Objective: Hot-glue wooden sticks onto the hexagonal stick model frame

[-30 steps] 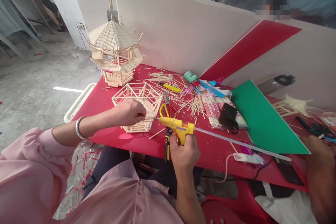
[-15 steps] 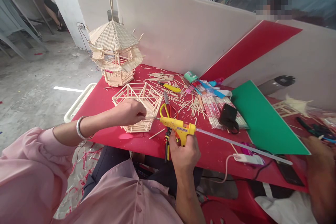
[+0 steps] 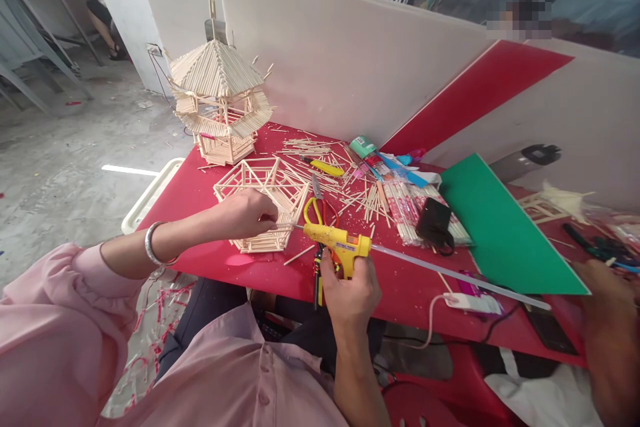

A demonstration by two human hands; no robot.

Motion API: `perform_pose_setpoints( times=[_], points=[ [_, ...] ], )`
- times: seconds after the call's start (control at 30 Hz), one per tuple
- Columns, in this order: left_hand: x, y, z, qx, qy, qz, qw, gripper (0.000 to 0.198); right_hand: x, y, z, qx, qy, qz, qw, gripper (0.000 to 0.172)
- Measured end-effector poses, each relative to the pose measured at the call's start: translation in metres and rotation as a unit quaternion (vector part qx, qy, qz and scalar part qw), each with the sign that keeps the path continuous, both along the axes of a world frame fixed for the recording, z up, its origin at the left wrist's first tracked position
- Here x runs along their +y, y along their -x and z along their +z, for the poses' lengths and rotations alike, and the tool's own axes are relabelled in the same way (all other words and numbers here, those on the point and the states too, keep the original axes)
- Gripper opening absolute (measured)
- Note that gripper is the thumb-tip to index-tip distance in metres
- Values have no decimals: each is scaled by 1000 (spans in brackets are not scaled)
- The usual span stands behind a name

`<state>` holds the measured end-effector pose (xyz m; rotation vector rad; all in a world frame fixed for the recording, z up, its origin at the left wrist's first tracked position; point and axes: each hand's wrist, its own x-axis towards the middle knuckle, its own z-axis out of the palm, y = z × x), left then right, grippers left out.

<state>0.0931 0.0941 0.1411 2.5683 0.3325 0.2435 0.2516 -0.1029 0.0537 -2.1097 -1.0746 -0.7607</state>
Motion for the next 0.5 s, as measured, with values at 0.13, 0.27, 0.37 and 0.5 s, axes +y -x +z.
perform_pose_setpoints(
  times=[0.13,0.27,0.37,0.5],
  points=[
    [0,0,0,0,0,5,1000,22,2,1,3,-16,-7,-1,1000,30],
    [-1,0,0,-5,-2,6,1000,21,2,1,3,-20,0,-1,1000,29],
    [-1,1,0,-5,-1,5,1000,20,2,1,1,-18,-3,0,1000,30],
    [0,1,0,-2,1,10,1000,21,3,1,-4,-3,-4,6,1000,32]
  ],
)
